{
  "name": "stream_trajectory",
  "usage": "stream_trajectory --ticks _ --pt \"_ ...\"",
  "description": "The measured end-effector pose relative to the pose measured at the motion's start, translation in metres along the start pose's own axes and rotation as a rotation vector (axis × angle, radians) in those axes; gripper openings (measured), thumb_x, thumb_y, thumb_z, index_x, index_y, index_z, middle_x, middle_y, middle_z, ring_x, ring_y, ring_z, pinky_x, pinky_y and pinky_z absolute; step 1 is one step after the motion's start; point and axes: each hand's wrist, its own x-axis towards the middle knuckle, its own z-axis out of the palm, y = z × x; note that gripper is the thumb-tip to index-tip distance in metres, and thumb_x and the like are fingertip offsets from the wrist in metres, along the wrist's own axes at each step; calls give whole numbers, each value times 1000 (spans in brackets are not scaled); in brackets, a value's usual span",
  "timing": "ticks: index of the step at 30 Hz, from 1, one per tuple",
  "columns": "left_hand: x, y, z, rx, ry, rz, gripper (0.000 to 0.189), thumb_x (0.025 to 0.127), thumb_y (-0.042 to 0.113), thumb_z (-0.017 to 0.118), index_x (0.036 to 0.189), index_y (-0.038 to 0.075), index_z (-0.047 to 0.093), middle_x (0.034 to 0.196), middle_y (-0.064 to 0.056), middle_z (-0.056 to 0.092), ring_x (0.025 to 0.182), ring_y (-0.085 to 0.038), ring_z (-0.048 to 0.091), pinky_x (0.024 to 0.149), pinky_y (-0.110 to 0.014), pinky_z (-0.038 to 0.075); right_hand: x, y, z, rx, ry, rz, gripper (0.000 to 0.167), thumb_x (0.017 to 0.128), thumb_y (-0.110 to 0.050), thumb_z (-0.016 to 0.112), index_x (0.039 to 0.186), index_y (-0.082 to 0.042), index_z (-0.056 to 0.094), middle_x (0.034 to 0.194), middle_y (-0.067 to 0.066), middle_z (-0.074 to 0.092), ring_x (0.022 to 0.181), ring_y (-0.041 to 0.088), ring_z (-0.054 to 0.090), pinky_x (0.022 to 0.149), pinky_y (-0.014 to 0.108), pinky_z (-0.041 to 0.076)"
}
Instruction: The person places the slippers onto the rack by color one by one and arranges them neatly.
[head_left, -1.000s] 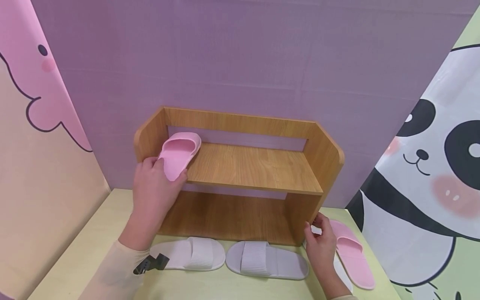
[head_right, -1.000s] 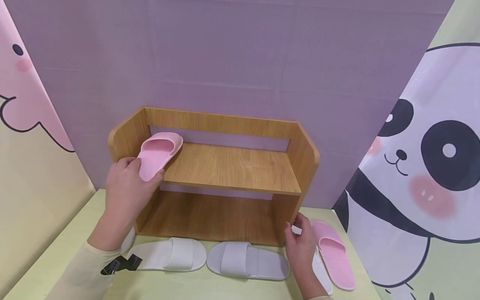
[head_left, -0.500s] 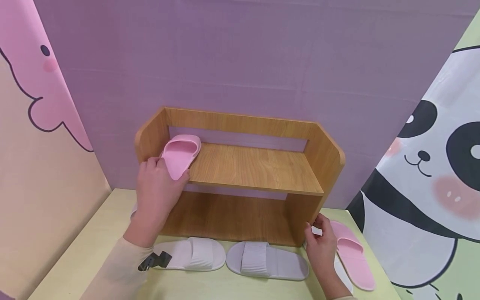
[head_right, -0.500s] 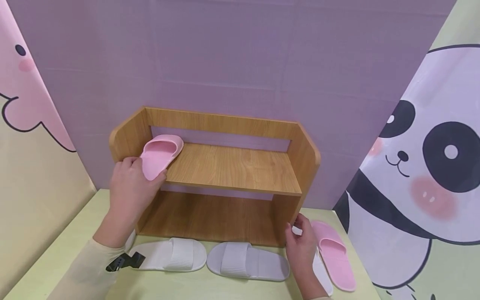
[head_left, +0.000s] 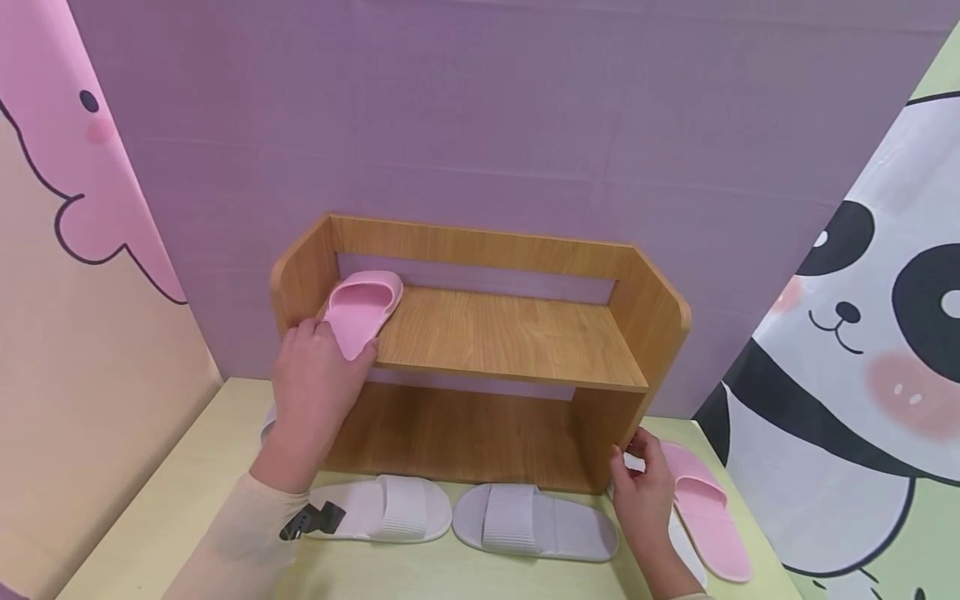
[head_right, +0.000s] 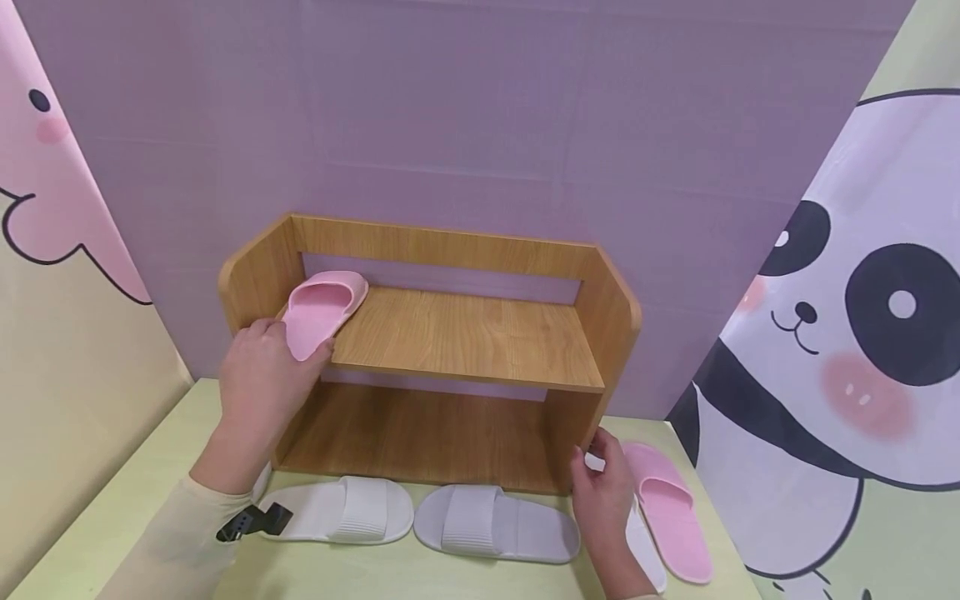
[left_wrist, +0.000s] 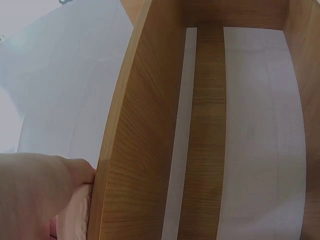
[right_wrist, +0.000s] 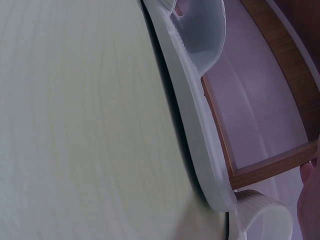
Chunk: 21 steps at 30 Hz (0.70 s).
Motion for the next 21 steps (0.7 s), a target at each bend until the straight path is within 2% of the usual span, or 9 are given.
stream_trajectory --ticks 9,21 --pt "-3 1 1 17 1 -15 74 94 45 83 128 -18 65 121 -33 66 110 -47 61 89 -61 62 -2 -2 0 12 -2 9 38 99 7 73 136 0 67 114 15 76 101 -1 64 73 7 53" --pt "-6 1 1 20 11 -14 76 94 44 85 133 -18 63 130 -33 65 115 -47 61 95 -62 62 -1 1 0 5 -3 6 38 100 5 73 138 0 67 116 13 76 102 0 63 75 6 53"
